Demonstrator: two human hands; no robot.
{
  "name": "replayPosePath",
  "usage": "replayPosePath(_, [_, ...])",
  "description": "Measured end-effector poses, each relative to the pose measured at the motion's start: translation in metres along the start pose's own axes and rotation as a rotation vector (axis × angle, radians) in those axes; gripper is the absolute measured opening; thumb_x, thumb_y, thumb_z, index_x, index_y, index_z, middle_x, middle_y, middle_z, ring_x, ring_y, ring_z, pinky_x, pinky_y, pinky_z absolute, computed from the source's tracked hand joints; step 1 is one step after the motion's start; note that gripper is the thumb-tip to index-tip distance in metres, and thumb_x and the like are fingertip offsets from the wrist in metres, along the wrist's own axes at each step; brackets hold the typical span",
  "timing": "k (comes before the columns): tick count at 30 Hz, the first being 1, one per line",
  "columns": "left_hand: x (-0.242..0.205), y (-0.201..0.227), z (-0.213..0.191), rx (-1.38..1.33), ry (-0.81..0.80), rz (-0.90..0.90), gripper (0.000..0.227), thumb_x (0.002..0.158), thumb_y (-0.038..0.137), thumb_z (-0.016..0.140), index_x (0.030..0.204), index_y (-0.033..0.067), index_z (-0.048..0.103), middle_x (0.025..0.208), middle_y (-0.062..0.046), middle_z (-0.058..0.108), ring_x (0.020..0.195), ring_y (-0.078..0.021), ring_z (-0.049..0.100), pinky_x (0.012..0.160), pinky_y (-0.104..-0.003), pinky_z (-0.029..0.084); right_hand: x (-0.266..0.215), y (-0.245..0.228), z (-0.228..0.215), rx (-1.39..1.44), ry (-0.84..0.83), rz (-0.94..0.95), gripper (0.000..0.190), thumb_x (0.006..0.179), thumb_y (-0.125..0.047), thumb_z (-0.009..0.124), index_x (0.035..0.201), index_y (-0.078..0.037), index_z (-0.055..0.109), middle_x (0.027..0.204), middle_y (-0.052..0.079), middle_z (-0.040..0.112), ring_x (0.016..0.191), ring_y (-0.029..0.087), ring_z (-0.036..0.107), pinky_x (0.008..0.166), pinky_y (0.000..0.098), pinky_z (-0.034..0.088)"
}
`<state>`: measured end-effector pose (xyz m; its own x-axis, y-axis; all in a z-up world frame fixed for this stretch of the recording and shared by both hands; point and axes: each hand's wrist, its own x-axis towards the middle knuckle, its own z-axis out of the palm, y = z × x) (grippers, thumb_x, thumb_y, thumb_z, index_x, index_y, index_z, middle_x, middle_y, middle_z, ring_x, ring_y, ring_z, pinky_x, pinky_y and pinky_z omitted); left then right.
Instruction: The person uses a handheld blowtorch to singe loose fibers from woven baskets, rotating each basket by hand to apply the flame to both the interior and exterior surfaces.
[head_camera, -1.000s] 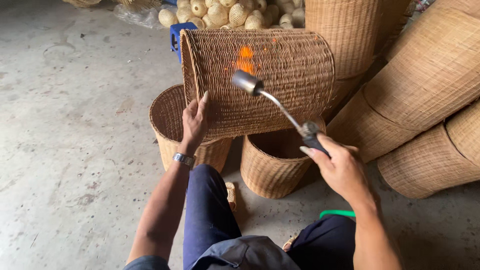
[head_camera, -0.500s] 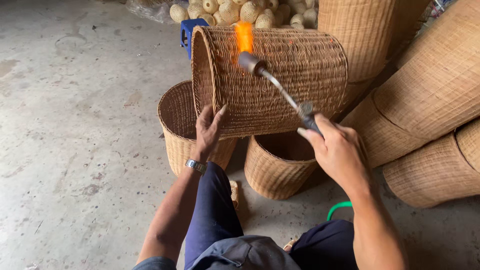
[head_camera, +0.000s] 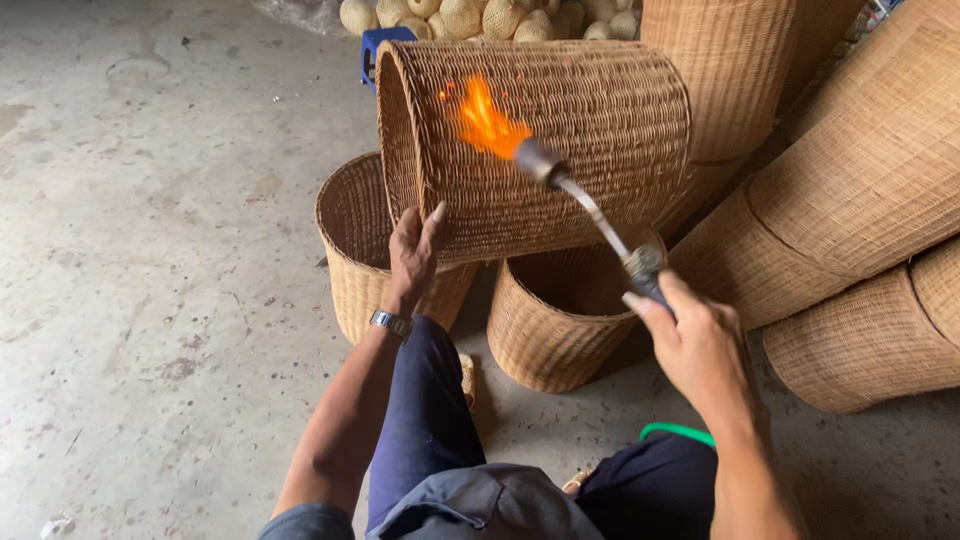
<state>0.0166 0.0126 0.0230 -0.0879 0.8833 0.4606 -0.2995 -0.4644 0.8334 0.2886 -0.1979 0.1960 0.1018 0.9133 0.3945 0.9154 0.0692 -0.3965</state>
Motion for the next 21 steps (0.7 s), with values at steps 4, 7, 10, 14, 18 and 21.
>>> replayPosePath(4, [0.004, -0.028, -0.009, 0.259, 0.182, 0.035, 0.034, 0.107, 0.024, 0.066, 0.082, 0.0072, 0.051, 0.075, 0.006, 0.043, 0.068, -0.0045, 0.039, 0.057, -0.024, 0.034, -0.001, 0.005, 0.002, -0.097, 0.054, -0.009, 0.032, 0.099, -0.021, 0.069, 0.120, 0.002, 0.068, 0.075, 0.019, 0.071, 0.063, 0.032, 0.070, 0.057, 0.0425, 0.053])
replayPosePath(7, [0.000, -0.033, -0.010, 0.234, 0.205, 0.009, 0.034, 0.107, 0.025, 0.066, 0.082, 0.0084, 0.051, 0.074, 0.008, 0.044, 0.066, -0.0034, 0.039, 0.056, -0.023, 0.033, -0.011, 0.007, 0.010, 0.132, -0.029, -0.167, 0.029, 0.095, -0.026, 0.065, 0.109, -0.001, 0.070, 0.076, 0.011, 0.074, 0.060, 0.021, 0.073, 0.050, 0.0361, 0.055])
replayPosePath(10, [0.000, -0.027, -0.007, 0.181, 0.195, 0.017, 0.028, 0.106, 0.026, 0.065, 0.085, 0.0090, 0.056, 0.075, 0.009, 0.047, 0.068, -0.0020, 0.040, 0.057, -0.022, 0.034, 0.001, 0.010, 0.009, 0.060, -0.086, 0.009, 0.029, 0.095, -0.028, 0.065, 0.111, -0.005, 0.071, 0.069, 0.011, 0.073, 0.049, 0.022, 0.068, 0.042, 0.0377, 0.051])
replayPosePath(14, [-0.003, -0.021, -0.003, 0.147, 0.201, 0.001, 0.026, 0.104, 0.024, 0.065, 0.085, 0.0085, 0.057, 0.075, 0.008, 0.048, 0.067, -0.0020, 0.041, 0.056, -0.021, 0.034, 0.011, 0.015, -0.009, -0.154, -0.019, 0.219, 0.030, 0.106, -0.027, 0.064, 0.126, -0.004, 0.066, 0.065, 0.015, 0.068, 0.051, 0.023, 0.064, 0.046, 0.0395, 0.048])
replayPosePath(18, [-0.003, -0.026, -0.001, 0.135, 0.219, 0.038, 0.027, 0.105, 0.022, 0.065, 0.085, 0.0076, 0.056, 0.077, 0.009, 0.046, 0.070, -0.0023, 0.040, 0.059, -0.022, 0.034, -0.005, 0.014, 0.000, 0.180, -0.029, -0.204, 0.027, 0.095, -0.030, 0.063, 0.108, -0.008, 0.070, 0.071, 0.004, 0.071, 0.051, 0.014, 0.066, 0.043, 0.0325, 0.049])
replayPosePath(21, [-0.004, -0.031, -0.003, 0.179, 0.230, 0.039, 0.030, 0.105, 0.022, 0.065, 0.082, 0.0081, 0.052, 0.075, 0.009, 0.043, 0.069, -0.0025, 0.038, 0.058, -0.023, 0.033, 0.007, 0.024, -0.003, 0.051, -0.132, 0.120, 0.024, 0.096, -0.033, 0.066, 0.098, -0.010, 0.069, 0.054, 0.008, 0.062, 0.047, 0.021, 0.061, 0.048, 0.0373, 0.047])
